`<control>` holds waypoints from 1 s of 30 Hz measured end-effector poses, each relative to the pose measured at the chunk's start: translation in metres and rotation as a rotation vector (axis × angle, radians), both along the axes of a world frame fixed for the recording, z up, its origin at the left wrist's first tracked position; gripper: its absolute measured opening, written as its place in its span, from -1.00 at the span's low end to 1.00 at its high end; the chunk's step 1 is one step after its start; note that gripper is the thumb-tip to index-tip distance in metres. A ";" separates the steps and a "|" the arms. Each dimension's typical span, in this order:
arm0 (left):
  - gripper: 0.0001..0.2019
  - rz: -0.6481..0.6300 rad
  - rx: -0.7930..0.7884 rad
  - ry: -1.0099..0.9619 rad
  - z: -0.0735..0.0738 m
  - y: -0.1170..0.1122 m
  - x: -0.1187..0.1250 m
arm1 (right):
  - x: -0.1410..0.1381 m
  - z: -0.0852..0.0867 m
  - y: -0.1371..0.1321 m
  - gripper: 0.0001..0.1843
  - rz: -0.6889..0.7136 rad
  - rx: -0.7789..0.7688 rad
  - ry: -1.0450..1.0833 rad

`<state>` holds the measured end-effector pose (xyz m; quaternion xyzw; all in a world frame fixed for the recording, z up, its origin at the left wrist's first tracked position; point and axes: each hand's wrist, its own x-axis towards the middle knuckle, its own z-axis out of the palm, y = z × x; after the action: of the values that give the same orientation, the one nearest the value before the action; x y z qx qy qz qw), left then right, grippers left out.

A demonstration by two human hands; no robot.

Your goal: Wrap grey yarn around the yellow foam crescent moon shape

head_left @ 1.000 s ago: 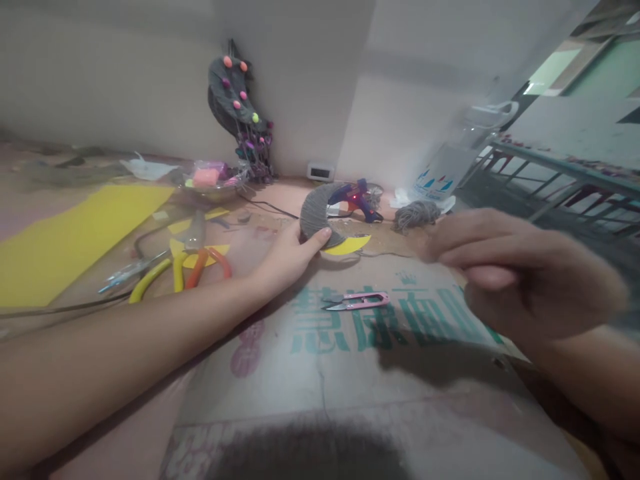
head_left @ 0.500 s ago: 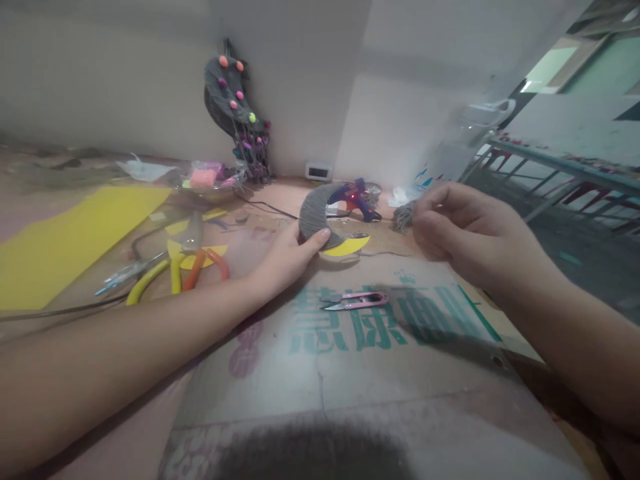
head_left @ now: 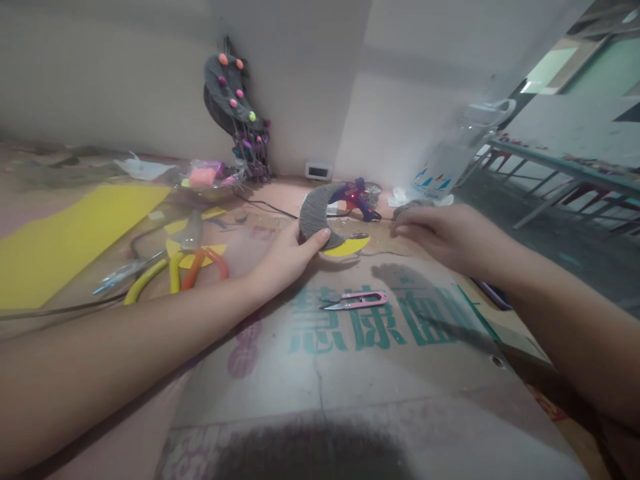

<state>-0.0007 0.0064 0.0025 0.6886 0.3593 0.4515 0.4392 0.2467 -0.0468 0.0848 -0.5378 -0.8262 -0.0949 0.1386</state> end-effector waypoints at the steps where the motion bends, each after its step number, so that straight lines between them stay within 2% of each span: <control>1: -0.69 -0.002 0.001 -0.002 -0.001 0.001 0.000 | -0.006 -0.003 -0.003 -0.74 0.069 -0.080 0.025; 4: -0.68 0.004 0.011 -0.003 -0.003 0.002 0.000 | -0.024 -0.017 -0.015 -0.70 0.304 -0.214 -0.062; 7: -0.70 0.013 0.024 0.006 -0.004 0.002 0.000 | -0.037 -0.032 -0.023 -0.67 0.410 -0.211 -0.164; 10: -0.73 0.015 0.023 0.020 0.000 0.000 0.001 | -0.044 -0.044 -0.024 -0.77 0.412 -0.167 -0.223; 15: -0.76 0.001 0.025 0.006 0.002 -0.001 0.001 | -0.050 -0.051 -0.025 -0.70 0.470 -0.020 -0.263; 21: -0.67 -0.066 0.000 -0.114 -0.001 0.001 0.001 | -0.034 -0.049 -0.014 -0.66 0.354 0.213 0.076; 23: -0.64 -0.083 -0.021 -0.160 -0.002 0.000 0.001 | -0.025 -0.050 -0.006 -0.62 0.336 0.269 0.130; 26: -0.63 -0.079 -0.040 -0.179 -0.002 0.000 0.002 | -0.016 -0.055 0.005 -0.55 0.345 0.302 0.097; 30: -0.65 -0.079 -0.046 -0.176 -0.002 -0.001 0.002 | -0.012 -0.065 0.012 -0.60 0.319 0.345 -0.012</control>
<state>0.0016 0.0057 0.0006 0.6497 0.3021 0.4842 0.5021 0.2345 -0.0349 0.0196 -0.3681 -0.8731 -0.2150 0.2367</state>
